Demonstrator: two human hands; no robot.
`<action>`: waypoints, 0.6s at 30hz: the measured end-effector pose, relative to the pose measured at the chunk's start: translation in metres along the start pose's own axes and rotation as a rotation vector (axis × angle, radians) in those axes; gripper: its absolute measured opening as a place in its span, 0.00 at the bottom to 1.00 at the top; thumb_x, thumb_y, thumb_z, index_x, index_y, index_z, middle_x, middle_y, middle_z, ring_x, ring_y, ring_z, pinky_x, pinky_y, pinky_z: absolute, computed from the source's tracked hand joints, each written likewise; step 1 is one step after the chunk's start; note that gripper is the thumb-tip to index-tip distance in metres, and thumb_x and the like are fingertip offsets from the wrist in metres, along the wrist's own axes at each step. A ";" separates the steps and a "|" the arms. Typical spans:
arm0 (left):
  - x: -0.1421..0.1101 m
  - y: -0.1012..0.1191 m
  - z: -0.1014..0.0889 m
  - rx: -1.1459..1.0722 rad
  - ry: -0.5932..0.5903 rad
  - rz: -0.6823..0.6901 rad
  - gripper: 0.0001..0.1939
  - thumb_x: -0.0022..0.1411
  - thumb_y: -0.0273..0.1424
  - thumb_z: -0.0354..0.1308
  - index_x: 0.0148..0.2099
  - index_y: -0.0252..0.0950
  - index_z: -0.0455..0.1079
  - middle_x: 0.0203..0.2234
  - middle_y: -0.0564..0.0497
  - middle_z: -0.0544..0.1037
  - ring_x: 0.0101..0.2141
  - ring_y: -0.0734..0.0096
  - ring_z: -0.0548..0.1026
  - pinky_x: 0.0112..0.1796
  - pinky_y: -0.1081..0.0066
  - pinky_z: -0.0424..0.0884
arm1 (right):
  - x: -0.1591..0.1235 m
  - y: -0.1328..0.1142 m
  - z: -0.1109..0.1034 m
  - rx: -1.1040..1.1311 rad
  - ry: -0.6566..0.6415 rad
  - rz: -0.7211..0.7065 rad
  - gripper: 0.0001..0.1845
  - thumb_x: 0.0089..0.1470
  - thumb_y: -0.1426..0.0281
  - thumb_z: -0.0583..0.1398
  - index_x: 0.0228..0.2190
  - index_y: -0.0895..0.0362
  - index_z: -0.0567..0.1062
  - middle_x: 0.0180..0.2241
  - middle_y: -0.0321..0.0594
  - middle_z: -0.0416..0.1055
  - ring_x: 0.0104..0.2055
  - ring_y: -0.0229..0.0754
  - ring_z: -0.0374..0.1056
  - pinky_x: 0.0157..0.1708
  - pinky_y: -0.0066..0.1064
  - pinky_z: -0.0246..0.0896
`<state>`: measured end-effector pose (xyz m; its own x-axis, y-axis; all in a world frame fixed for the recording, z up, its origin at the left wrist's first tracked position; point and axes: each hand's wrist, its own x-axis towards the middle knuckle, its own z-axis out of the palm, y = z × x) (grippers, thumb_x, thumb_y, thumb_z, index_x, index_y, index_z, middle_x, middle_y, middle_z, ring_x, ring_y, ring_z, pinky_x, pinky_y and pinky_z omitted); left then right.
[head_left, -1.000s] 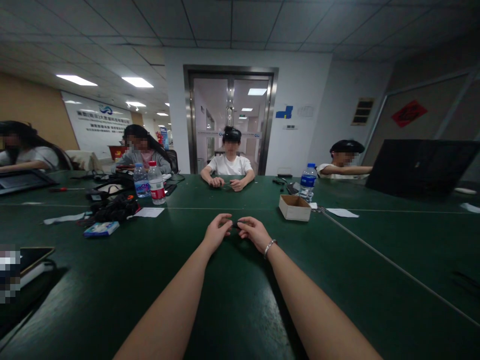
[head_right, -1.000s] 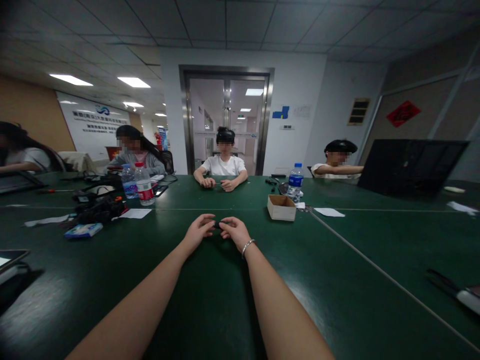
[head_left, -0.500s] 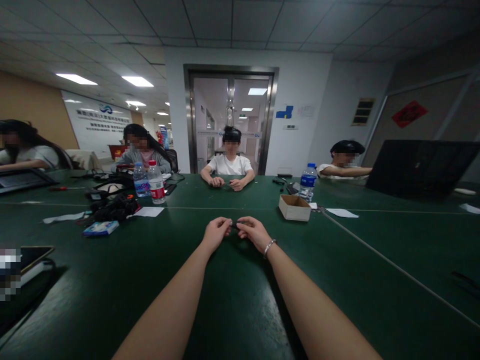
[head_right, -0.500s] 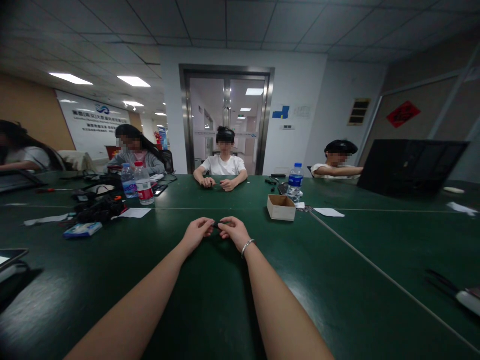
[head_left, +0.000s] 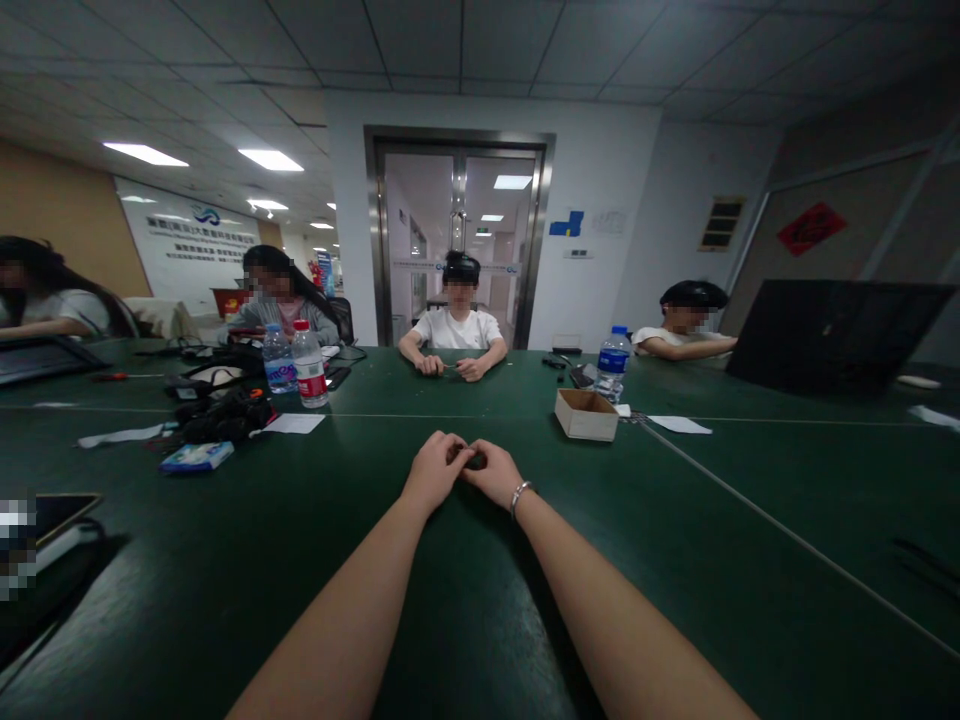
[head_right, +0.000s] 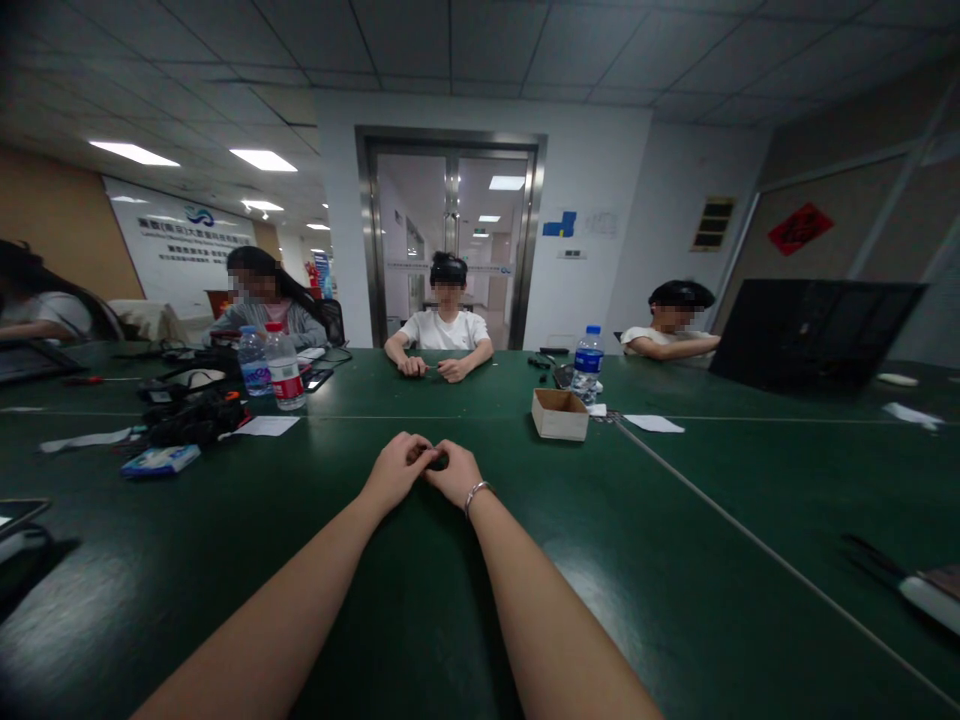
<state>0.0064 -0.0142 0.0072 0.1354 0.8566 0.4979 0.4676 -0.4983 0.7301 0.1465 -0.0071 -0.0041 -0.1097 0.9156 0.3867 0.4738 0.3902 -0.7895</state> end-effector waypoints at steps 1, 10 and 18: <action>0.000 0.001 0.000 -0.015 -0.002 0.002 0.07 0.52 0.35 0.57 0.33 0.39 0.70 0.28 0.52 0.68 0.29 0.72 0.67 0.32 0.73 0.63 | 0.001 0.001 0.001 0.059 -0.013 0.006 0.10 0.36 0.72 0.64 0.26 0.57 0.70 0.23 0.32 0.67 0.24 0.34 0.62 0.22 0.24 0.57; 0.002 -0.006 0.006 -0.086 -0.002 -0.046 0.07 0.51 0.34 0.59 0.32 0.38 0.68 0.28 0.52 0.69 0.28 0.73 0.68 0.32 0.74 0.64 | 0.005 0.001 0.005 0.611 -0.167 0.237 0.18 0.37 0.78 0.62 0.32 0.58 0.62 0.22 0.33 0.70 0.19 0.35 0.68 0.18 0.23 0.65; 0.001 -0.005 0.006 -0.081 0.015 -0.029 0.13 0.58 0.41 0.49 0.36 0.39 0.68 0.34 0.49 0.71 0.34 0.69 0.69 0.33 0.73 0.65 | 0.002 -0.008 0.009 0.536 -0.054 0.275 0.19 0.38 0.72 0.65 0.26 0.56 0.58 0.17 0.28 0.66 0.13 0.35 0.65 0.10 0.21 0.60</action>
<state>0.0096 -0.0103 0.0016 0.1096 0.8693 0.4821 0.3985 -0.4827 0.7798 0.1352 -0.0070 -0.0012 -0.0968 0.9880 0.1205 -0.0141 0.1197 -0.9927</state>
